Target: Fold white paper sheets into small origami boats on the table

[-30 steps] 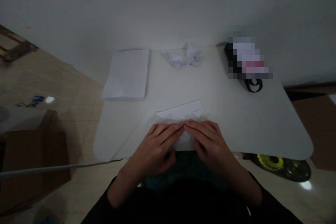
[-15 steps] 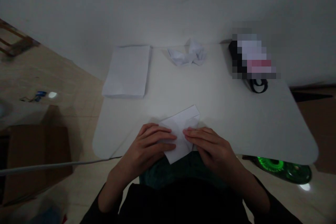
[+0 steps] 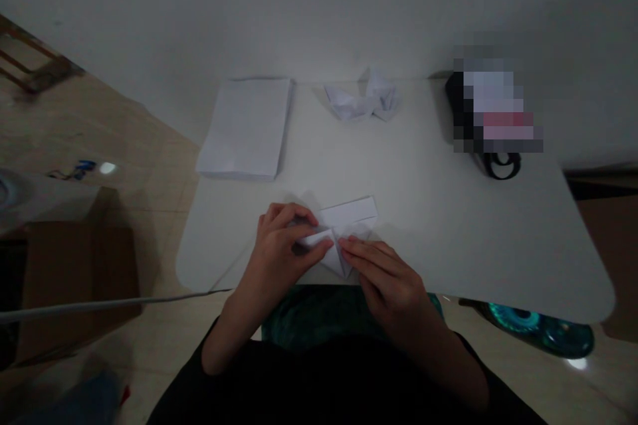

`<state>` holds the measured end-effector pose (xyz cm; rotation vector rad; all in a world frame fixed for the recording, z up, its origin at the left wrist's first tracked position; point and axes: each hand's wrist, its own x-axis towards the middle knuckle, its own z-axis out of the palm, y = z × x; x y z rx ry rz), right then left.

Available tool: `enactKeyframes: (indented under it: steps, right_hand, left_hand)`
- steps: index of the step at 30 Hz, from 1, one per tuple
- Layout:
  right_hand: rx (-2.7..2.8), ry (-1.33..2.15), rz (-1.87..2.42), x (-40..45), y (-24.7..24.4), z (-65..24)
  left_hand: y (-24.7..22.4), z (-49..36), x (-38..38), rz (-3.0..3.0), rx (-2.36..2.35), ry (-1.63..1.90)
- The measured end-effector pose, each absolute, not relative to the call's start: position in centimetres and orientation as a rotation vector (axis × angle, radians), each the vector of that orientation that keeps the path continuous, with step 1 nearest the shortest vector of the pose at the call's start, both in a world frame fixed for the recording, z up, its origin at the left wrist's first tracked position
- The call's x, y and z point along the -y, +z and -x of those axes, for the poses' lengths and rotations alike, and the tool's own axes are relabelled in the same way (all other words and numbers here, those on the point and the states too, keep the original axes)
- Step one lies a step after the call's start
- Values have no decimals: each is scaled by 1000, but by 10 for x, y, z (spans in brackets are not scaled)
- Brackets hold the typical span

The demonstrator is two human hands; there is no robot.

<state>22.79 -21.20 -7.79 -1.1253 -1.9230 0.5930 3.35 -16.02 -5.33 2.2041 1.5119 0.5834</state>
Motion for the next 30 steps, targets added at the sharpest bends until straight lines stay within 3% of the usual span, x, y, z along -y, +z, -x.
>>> enactKeyframes:
  steps: [8, 30]
  right_hand:
    - [2132, 445, 1062, 216, -81, -236]
    - [2355, 639, 825, 212, -77, -263]
  left_hand:
    - [-55, -42, 157, -2198, -1595, 507]
    - [-59, -52, 171, -2119, -1756, 660]
